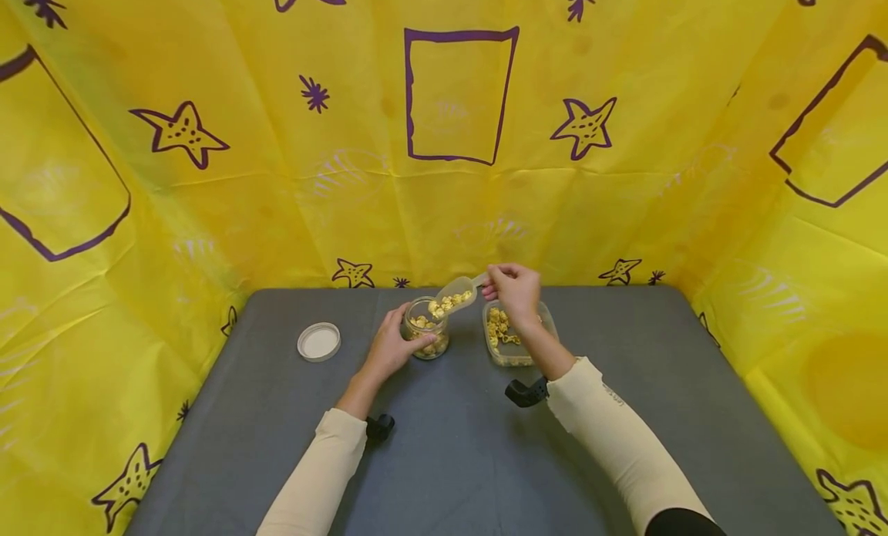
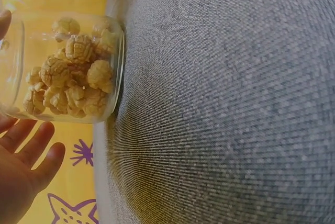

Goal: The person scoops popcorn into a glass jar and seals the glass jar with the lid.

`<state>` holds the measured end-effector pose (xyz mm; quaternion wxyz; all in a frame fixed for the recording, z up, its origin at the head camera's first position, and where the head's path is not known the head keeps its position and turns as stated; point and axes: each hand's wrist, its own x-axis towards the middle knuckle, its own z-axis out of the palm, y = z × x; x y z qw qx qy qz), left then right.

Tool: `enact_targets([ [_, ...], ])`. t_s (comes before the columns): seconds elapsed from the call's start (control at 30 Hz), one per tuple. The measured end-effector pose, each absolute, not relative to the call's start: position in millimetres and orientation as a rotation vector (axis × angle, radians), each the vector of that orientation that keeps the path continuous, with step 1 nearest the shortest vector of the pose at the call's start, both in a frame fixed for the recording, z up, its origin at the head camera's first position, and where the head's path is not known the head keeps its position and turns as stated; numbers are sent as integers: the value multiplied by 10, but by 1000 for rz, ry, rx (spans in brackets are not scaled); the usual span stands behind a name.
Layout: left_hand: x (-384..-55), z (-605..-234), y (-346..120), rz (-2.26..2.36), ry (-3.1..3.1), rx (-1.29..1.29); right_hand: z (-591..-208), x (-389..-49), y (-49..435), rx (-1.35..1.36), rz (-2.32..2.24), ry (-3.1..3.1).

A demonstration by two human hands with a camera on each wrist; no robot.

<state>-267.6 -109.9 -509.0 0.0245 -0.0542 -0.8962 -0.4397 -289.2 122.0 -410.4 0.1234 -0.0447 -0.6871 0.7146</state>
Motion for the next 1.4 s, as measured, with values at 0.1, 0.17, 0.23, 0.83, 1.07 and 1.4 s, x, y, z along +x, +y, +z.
enact_targets([
  [0.1, -2675, -5099, -1096, -1364, -2769, -167, -4101, -2894, 1204, -121, 2087, -2001],
  [0.17, -2672, -5097, -1095, -1373, -2764, -163, -4097, -2896, 1197, -116, 2092, -1998],
  [0.23, -2671, -5096, -1098, -1380, -2764, -156, -4094, -2899, 1194, -111, 2097, -1993],
  [0.83, -2680, -5075, -1098, -1395, -2759, -157, -4054, -2872, 1023, 172, 1784, -2204],
  [1.07, -2671, -5090, -1097, -1407, -2768, -154, -4079, -2878, 1071, 114, 1858, -2164],
  [1.4, -2683, -5084, -1105, -1402, -2764, -168, -4105, -2931, 1254, -80, 2079, -2060],
])
